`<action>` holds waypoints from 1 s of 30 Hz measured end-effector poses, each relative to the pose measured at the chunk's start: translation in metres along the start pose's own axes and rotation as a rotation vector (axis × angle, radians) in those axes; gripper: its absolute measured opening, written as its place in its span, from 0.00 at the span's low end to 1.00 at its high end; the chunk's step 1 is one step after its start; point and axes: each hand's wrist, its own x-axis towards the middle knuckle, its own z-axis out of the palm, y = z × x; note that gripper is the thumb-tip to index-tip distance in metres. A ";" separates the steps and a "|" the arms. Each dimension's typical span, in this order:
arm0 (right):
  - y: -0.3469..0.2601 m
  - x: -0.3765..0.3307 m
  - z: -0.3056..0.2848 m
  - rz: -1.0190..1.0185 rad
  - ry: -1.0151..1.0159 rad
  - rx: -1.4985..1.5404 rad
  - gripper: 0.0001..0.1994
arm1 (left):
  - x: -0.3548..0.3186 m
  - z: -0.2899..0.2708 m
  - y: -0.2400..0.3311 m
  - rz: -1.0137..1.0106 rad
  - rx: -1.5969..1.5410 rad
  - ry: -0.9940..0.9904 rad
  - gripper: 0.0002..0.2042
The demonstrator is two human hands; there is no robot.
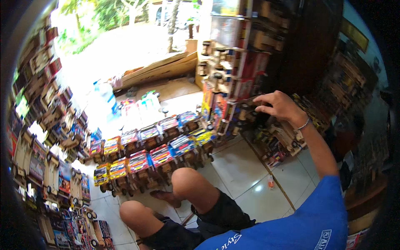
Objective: The person sits on the floor and assembles wooden toy trucks by inserting wheels and securing them with a hammer. They handle multiple toy trucks, pick up wheels, and use a hammer to tap the wheels into place.
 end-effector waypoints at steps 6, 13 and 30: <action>0.162 -0.136 0.021 0.645 0.173 0.266 0.16 | -0.067 0.029 0.111 0.558 -0.587 -0.122 0.31; 0.225 -0.222 0.163 1.023 0.305 0.632 0.12 | -0.091 0.086 0.234 0.758 -0.058 0.068 0.31; 0.282 -0.372 0.187 1.502 0.042 0.886 0.12 | -0.061 0.438 0.338 1.500 1.194 -0.518 0.14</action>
